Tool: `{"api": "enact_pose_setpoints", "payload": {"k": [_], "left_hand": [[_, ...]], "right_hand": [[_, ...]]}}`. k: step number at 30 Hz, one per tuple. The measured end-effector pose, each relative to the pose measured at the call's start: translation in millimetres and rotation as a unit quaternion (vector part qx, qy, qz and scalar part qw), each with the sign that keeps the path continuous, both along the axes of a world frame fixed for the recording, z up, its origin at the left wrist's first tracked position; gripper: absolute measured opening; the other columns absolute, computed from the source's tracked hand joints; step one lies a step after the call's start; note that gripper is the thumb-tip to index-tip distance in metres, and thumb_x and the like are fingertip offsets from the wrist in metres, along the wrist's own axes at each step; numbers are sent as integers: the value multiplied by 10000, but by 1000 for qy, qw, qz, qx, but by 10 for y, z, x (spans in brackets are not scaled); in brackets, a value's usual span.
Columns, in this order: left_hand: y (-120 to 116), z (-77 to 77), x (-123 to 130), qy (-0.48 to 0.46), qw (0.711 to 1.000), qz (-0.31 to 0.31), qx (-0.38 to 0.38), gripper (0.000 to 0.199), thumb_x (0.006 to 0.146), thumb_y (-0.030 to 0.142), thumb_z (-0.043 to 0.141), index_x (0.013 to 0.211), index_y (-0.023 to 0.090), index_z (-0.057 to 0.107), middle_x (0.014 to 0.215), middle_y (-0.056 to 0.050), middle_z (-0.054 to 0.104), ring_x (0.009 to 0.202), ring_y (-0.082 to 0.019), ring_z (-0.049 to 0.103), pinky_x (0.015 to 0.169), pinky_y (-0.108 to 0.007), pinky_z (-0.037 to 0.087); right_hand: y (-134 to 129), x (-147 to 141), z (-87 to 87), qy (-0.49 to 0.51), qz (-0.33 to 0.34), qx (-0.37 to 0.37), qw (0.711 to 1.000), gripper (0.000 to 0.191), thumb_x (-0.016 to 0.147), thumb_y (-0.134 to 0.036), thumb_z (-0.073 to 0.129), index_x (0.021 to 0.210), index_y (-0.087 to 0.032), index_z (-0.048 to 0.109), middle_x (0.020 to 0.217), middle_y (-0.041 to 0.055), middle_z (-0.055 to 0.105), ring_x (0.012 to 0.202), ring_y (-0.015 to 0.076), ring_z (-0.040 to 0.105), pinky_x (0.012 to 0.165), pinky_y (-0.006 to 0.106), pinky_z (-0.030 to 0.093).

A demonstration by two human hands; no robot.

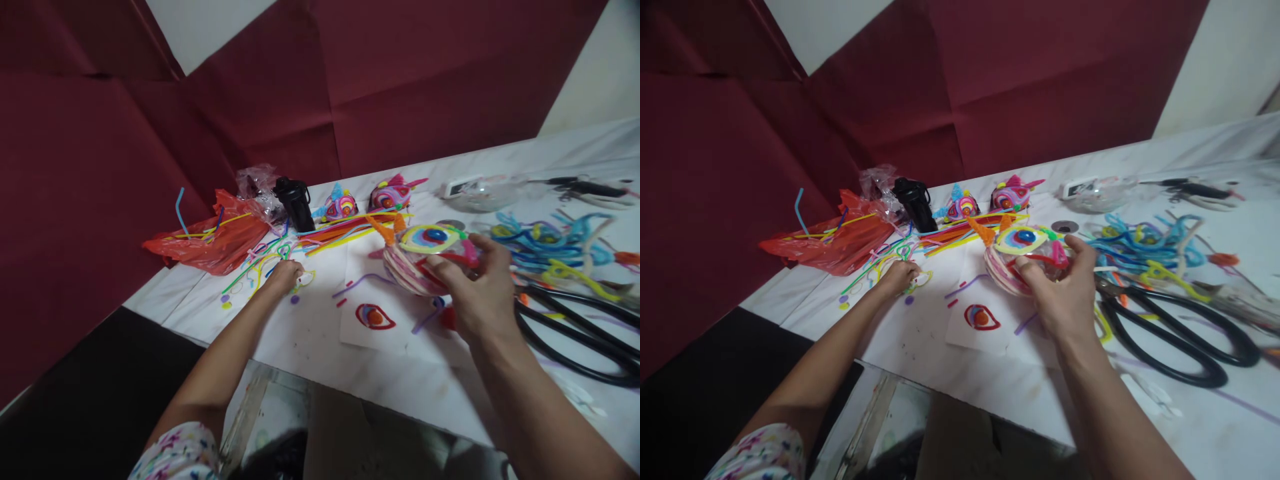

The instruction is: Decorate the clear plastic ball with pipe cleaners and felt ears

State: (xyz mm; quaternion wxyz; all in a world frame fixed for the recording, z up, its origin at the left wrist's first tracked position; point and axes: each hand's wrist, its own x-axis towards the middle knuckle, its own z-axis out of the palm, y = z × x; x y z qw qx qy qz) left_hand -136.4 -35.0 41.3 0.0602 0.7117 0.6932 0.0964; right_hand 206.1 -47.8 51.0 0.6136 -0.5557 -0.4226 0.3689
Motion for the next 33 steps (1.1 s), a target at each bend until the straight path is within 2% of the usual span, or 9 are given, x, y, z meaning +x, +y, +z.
{"api": "enact_pose_setpoints", "payload": {"k": [5,10,14,19,24,28,33], "left_hand": [[7,-10,-2,14,1000,-5,-2,240,783,109,500,664,171,699,675,-47,681,678,-174,588,715,-284,429],[-9,-4,3,4,1000,-7,0,257,686,19,475,648,163,684,653,-34,657,654,-160,563,691,-278,407],[-28,-10,0,-20,1000,-3,5,260,653,25,459,621,166,675,597,-2,629,596,-136,537,666,-267,407],[-36,-23,-57,-60,996,45,45,221,758,130,502,723,179,715,583,3,645,581,-140,575,615,-257,413],[-39,11,-93,-101,985,99,99,196,747,181,557,774,188,751,661,-27,721,673,-170,660,631,-256,453],[-79,87,4,-141,977,111,118,172,737,253,608,785,191,761,668,-22,733,644,-166,660,615,-256,465],[-123,183,277,-196,969,91,121,166,694,321,683,770,183,734,671,-8,720,624,-150,647,579,-244,463]], "right_hand": [[0,-10,26,-10,-12,-10,1000,985,457,-575,753,1324,-179,504,1114,103,627,984,304,619,933,507,483],[-19,-9,59,-19,-14,-8,1000,960,452,-588,737,1297,-192,511,1128,98,619,974,299,605,919,497,479],[-26,6,53,-21,-4,-1,1000,944,491,-575,750,1311,-182,498,1173,114,606,1004,291,601,929,479,471],[-12,8,29,-11,-2,-2,1000,936,484,-568,762,1303,-200,499,1140,96,613,981,282,601,914,473,473],[-23,6,36,-35,-8,5,999,934,516,-588,757,1313,-170,507,1098,96,610,967,281,585,882,453,486],[-24,3,25,-26,3,14,1000,953,544,-581,758,1351,-153,487,1126,109,610,974,279,593,900,453,487],[8,0,-41,-10,10,21,1000,939,559,-591,766,1362,-199,474,1162,97,612,990,288,611,920,487,486]]}}
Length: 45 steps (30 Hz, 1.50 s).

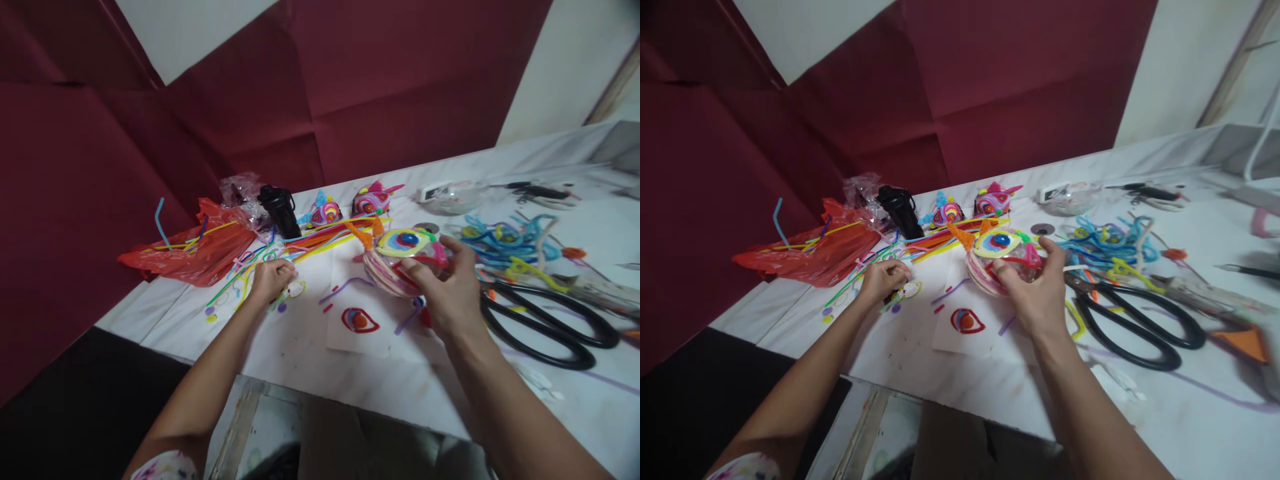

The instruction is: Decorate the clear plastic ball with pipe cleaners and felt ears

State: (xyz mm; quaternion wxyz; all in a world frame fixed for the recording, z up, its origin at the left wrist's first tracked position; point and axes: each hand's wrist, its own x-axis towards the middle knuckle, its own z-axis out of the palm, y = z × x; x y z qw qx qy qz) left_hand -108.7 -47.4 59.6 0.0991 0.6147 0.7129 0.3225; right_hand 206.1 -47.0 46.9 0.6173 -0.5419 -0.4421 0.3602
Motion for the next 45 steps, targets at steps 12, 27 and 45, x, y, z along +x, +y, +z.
{"api": "enact_pose_setpoints", "payload": {"k": [12,27,45], "left_hand": [[-4,62,608,-348,930,-118,-19,460,612,498,801,858,131,672,715,-50,714,582,-156,663,632,-332,554],[-94,67,862,-525,831,-174,-55,461,711,429,782,1023,179,554,882,-84,779,761,-195,736,712,-320,551],[-94,38,1539,-542,822,-175,-24,500,723,395,776,1156,225,595,1245,-95,684,1100,-236,672,858,-329,555]], "right_hand": [[22,33,-34,-25,-13,-11,1000,924,564,-632,781,1346,-231,497,1168,88,627,979,287,615,894,486,498],[9,21,-9,-15,-8,-9,1000,912,565,-602,788,1344,-226,501,1163,93,622,1014,306,612,910,502,490],[34,-23,-48,29,15,19,999,913,584,-584,794,1350,-216,459,1204,104,624,1048,306,630,929,487,508]]}}
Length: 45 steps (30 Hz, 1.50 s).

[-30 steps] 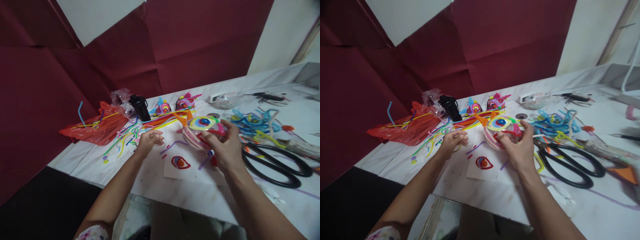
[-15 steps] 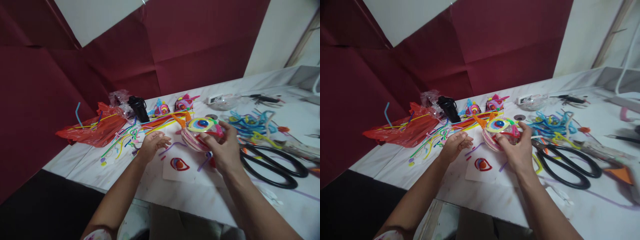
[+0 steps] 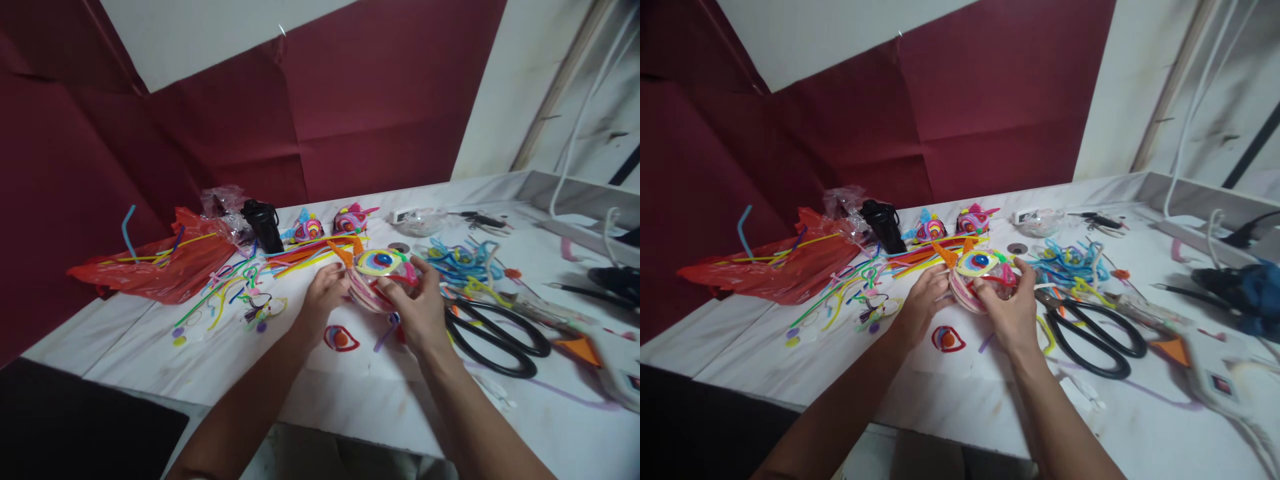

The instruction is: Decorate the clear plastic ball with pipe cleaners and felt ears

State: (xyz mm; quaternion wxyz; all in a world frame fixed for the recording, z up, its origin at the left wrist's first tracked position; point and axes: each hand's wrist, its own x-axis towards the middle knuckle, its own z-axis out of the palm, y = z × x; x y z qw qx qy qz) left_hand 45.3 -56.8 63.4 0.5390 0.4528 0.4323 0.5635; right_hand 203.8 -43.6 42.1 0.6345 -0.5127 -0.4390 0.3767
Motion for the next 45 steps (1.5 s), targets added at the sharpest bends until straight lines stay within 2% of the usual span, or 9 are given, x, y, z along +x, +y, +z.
{"api": "enact_pose_setpoints", "payload": {"k": [2,4,11,19,25,29,34,45], "left_hand": [[-20,-12,87,-23,999,-43,-16,563,735,448,760,1224,231,583,1301,-107,661,1168,-278,648,878,-361,564],[-33,-24,155,-43,997,-59,-15,637,716,458,775,1275,244,558,1337,-107,644,1200,-301,632,884,-385,577],[-53,-56,219,-46,998,-26,-35,589,770,417,726,1302,259,529,1339,-91,635,1146,-282,652,872,-410,590],[-53,-40,248,-41,998,-11,-53,573,723,380,747,1235,235,532,1218,-94,679,1049,-270,680,868,-448,587],[-44,-42,251,-36,997,5,-61,599,707,360,758,1241,228,522,1206,-98,675,1029,-267,683,843,-433,591],[-33,-55,253,-38,997,15,-66,589,704,346,769,1228,224,530,1132,-87,697,986,-257,696,831,-425,593],[2,-94,225,-45,996,22,-75,560,721,356,759,1219,223,538,1053,-66,722,944,-239,708,833,-430,599],[16,-123,179,-89,994,-3,-64,474,735,359,731,1156,223,562,1151,-73,709,974,-233,709,851,-418,608]], "right_hand": [[-3,-7,5,2,2,0,1000,922,585,-578,797,1360,-215,453,1201,107,629,1043,306,635,930,489,507],[-5,-13,9,-2,-1,1,1000,937,586,-589,795,1371,-211,450,1199,109,632,1034,306,637,931,491,505],[-8,-33,-8,-27,5,-21,999,998,589,-645,776,1416,-197,439,1243,143,626,1036,325,638,941,505,496],[18,-46,-62,-38,12,-2,999,908,603,-604,792,1369,-220,489,1218,123,660,1059,324,646,934,485,510],[22,-64,-67,-55,8,-8,998,887,592,-607,784,1342,-211,526,1214,125,668,1074,335,641,971,519,488],[15,-67,-75,-63,26,12,998,809,655,-606,741,1346,-230,555,1219,111,678,1106,333,632,975,502,495],[7,-58,-77,-50,48,-5,998,832,705,-605,690,1419,-223,498,1251,114,672,1099,332,638,949,485,512],[-8,-66,-69,-45,67,-19,997,899,676,-567,667,1462,-212,416,1293,152,639,1092,342,641,919,502,521]]}}
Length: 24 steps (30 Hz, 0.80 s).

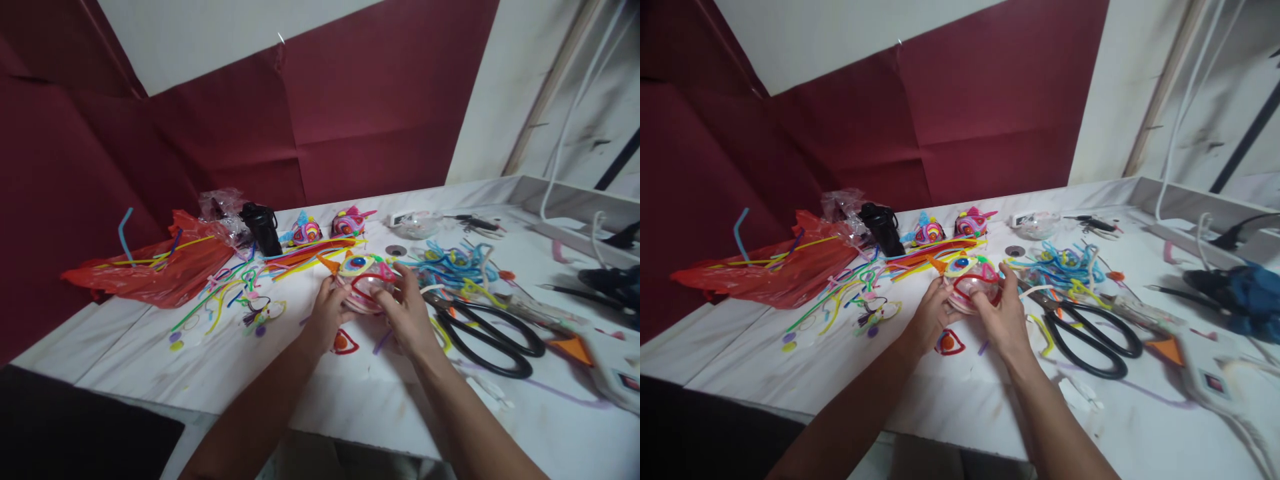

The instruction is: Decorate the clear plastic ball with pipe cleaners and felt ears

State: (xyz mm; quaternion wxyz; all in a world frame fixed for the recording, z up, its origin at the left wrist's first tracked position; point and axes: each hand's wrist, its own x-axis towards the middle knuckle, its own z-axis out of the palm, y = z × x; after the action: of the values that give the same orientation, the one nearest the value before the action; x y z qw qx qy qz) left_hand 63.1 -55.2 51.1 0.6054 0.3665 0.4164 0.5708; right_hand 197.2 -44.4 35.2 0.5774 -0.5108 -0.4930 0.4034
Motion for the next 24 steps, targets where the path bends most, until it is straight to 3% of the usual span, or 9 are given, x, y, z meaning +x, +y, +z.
{"api": "enact_pose_setpoints", "payload": {"k": [9,17,24], "left_hand": [[-29,-2,-13,-34,999,-12,14,449,737,350,707,1148,222,579,1218,-82,691,1079,-259,677,958,-466,556],[-49,21,-28,-42,999,-33,10,485,771,359,637,1228,214,560,1280,-109,674,1096,-282,670,952,-458,549],[-62,25,-37,-25,995,-73,59,628,688,269,764,1279,207,561,1313,-127,656,1201,-320,623,1026,-457,498]], "right_hand": [[-16,-14,42,13,8,-12,1000,930,633,-550,664,1452,-198,401,1314,180,598,1099,349,627,945,540,500],[9,-10,-20,1,-4,10,1000,864,657,-505,657,1438,-212,432,1311,157,614,1114,347,623,934,531,516],[14,-27,-66,-20,-5,53,998,808,689,-470,641,1426,-207,438,1339,155,603,1136,328,620,969,518,500]]}}
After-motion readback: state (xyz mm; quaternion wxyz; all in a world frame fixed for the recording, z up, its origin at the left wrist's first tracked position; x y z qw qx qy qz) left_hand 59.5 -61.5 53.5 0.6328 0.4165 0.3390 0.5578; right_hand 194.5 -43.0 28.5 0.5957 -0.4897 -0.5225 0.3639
